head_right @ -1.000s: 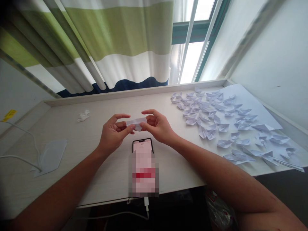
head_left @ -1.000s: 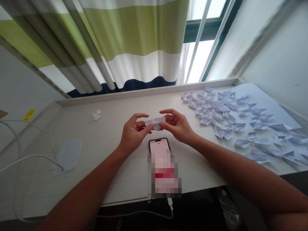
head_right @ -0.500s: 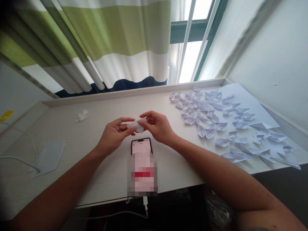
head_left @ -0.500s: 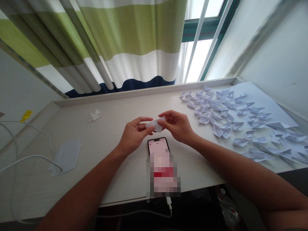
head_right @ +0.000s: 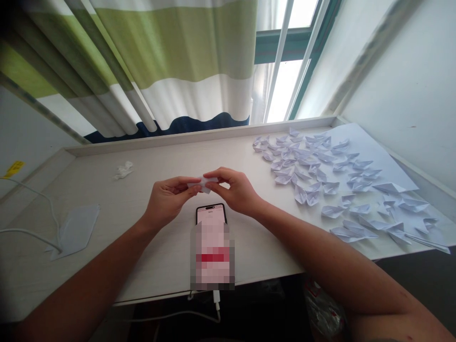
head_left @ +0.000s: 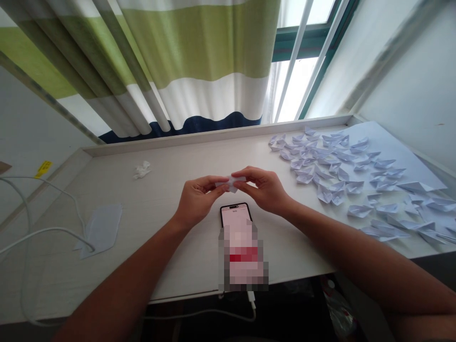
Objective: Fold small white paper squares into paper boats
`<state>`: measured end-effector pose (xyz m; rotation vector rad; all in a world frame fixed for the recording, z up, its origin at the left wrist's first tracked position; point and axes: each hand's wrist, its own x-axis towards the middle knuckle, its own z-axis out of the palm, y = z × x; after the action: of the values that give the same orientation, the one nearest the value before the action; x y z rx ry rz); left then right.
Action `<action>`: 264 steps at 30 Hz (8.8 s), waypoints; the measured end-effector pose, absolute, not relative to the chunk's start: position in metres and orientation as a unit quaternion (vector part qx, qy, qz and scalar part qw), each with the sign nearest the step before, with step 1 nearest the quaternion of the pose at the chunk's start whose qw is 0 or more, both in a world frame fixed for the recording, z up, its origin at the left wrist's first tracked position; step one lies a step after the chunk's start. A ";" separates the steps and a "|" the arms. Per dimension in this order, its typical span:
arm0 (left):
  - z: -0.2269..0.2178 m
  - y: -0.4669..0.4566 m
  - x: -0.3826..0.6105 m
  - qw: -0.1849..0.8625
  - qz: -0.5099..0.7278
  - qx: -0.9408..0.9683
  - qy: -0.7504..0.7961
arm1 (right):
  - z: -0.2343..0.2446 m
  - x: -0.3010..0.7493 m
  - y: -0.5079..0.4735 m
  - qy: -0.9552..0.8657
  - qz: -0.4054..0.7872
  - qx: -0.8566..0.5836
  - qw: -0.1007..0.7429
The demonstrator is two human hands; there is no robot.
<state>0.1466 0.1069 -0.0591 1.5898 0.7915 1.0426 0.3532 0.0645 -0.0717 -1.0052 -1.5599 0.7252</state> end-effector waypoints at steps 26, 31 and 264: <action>-0.061 0.109 0.142 0.197 0.482 0.813 0.262 | -0.068 0.346 0.060 -0.665 0.248 -0.421 0.565; -0.060 0.108 0.142 0.199 0.494 0.815 0.228 | -0.066 0.349 0.061 -0.655 0.299 -0.409 0.561; -0.052 0.094 0.151 0.517 0.423 0.686 0.288 | -0.065 0.359 0.062 -0.782 0.055 -0.378 0.493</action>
<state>0.1507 0.0938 -0.0517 1.6475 0.6913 1.0144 0.3586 0.0625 -0.0649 -0.9165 -1.8974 0.1340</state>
